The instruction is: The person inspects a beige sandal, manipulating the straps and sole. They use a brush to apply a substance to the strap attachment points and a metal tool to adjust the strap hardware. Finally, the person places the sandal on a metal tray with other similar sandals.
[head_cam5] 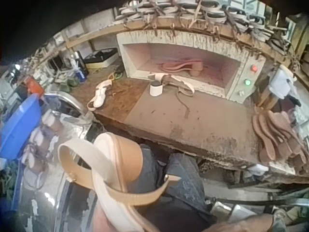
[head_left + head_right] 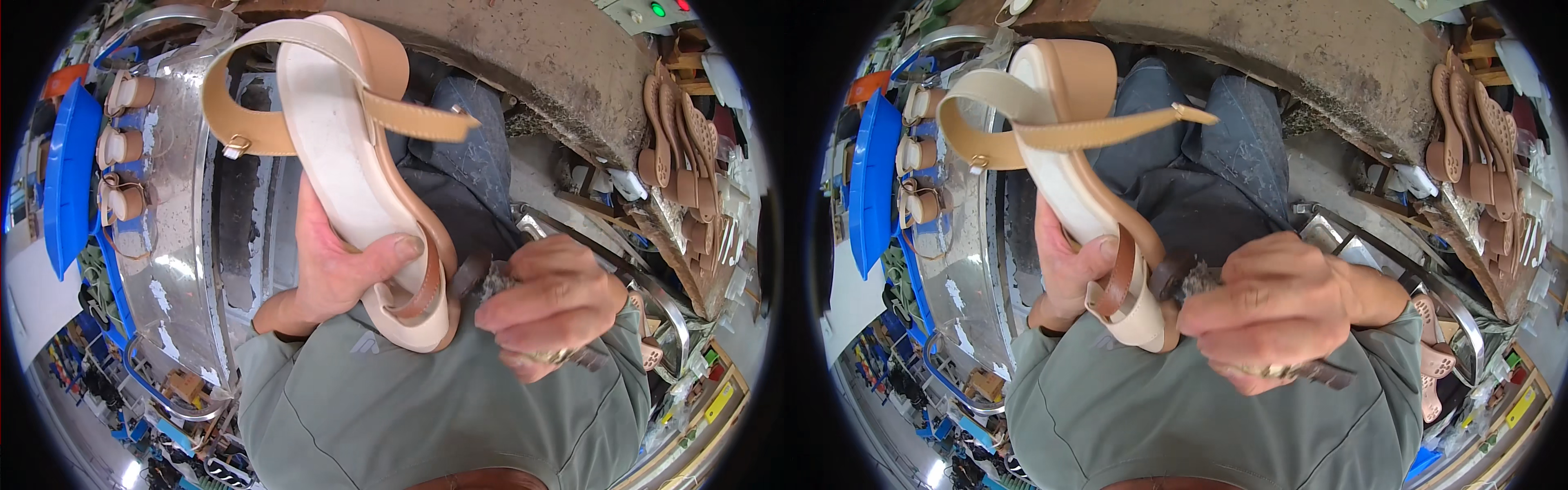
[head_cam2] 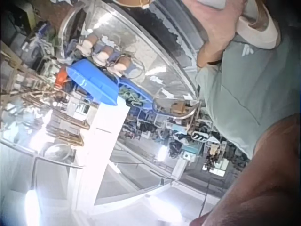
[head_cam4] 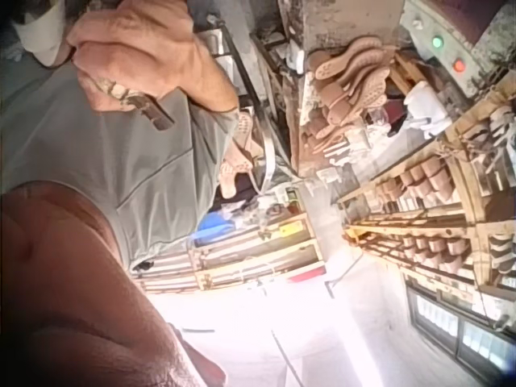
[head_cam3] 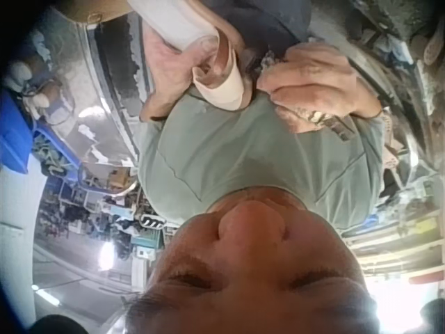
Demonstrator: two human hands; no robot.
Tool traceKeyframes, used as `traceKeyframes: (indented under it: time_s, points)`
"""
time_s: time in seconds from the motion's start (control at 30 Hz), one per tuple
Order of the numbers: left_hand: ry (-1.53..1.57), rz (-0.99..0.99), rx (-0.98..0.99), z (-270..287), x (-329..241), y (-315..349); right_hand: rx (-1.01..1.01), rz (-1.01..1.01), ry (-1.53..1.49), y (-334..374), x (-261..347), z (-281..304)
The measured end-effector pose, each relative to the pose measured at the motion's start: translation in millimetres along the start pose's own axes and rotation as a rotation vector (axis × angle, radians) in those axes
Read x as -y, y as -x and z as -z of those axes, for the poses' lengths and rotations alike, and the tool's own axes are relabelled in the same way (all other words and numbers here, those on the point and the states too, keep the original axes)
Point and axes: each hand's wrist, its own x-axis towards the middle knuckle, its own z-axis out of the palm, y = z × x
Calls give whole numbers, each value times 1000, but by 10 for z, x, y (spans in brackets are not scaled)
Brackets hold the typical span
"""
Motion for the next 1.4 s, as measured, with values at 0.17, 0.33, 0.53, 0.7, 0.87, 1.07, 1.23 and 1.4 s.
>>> traceKeyframes:
  time_s: [0.17, 0.33, 0.53, 0.7, 0.87, 1.07, 1.23, 1.4]
  points:
    - [43, -64, 66, -20, 11, 78, -149, -115, -472, 77, -71, 71]
    - [24, -95, 161, -53, 76, 160, -302, -302, -453, 115, 128, 93]
    - [-13, -132, 126, -145, 98, 305, -126, -148, -362, 143, 223, 172]
    - [-15, -100, 89, -256, 3, 384, -165, -173, -347, 199, 268, 147]
    - [1, -110, 120, -195, -14, 331, -179, -272, -310, 126, 245, 218]
    - [-13, -149, 130, -10, 5, 148, -71, -345, 636, -32, -451, 803]
    - [41, -120, 51, 29, -116, -9, 364, -716, 1210, 89, -1273, 1610]
    - [56, -193, 65, 157, -96, -347, 673, -832, 1392, 487, -1518, 1983]
